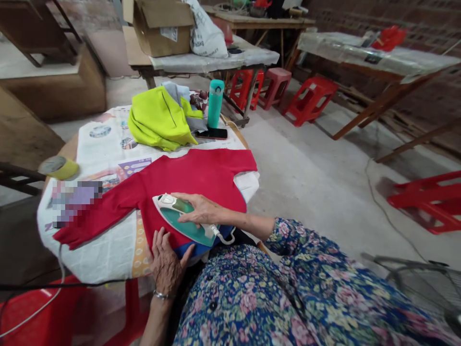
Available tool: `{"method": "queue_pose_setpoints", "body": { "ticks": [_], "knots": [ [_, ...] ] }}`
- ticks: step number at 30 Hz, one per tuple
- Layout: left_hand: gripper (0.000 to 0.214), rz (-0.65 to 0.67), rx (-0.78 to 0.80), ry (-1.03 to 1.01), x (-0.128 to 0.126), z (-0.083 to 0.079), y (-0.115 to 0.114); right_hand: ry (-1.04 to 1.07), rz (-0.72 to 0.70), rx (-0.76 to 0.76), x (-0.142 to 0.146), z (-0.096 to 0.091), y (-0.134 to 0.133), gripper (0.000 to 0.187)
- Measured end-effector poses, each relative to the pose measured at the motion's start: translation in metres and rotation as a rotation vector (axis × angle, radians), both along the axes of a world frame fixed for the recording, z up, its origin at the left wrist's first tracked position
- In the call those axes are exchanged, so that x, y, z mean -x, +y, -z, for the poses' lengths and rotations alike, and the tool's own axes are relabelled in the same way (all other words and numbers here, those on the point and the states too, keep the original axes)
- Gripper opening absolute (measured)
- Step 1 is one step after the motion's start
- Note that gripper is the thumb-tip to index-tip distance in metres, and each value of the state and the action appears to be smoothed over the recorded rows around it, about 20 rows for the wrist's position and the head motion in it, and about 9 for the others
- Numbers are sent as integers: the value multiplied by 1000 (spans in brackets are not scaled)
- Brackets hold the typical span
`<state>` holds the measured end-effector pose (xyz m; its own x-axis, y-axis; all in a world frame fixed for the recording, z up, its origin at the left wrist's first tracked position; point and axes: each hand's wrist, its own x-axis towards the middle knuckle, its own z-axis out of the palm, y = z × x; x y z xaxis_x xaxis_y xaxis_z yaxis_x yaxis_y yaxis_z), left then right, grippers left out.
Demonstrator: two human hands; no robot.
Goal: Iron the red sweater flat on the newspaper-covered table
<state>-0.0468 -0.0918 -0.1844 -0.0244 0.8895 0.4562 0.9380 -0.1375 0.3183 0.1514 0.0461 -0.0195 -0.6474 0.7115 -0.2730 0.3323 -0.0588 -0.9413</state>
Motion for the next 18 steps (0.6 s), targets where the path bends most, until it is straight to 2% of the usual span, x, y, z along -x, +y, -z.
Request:
{"method": "queue_pose_setpoints", "body": {
  "ticks": [3, 6, 9, 11, 14, 18],
  "knots": [
    [74, -2, 12, -7, 0, -2, 1, -31, 42, -54, 12, -3, 11, 87],
    [74, 0, 2, 13, 0, -3, 1, -77, 83, -109, 32, -6, 36, 88],
    [77, 12, 13, 25, 1, -4, 1, -61, 97, -115, 54, -6, 58, 85],
    [82, 4, 23, 6, 3, -3, 1, -33, 111, -100, 66, -5, 63, 81],
    [103, -43, 13, -29, 2, -1, 3, -8, 117, -29, 75, -2, 54, 82],
    [127, -96, -24, -30, 0, 3, 7, 16, 60, 41, 66, -7, 24, 85]
  ]
}}
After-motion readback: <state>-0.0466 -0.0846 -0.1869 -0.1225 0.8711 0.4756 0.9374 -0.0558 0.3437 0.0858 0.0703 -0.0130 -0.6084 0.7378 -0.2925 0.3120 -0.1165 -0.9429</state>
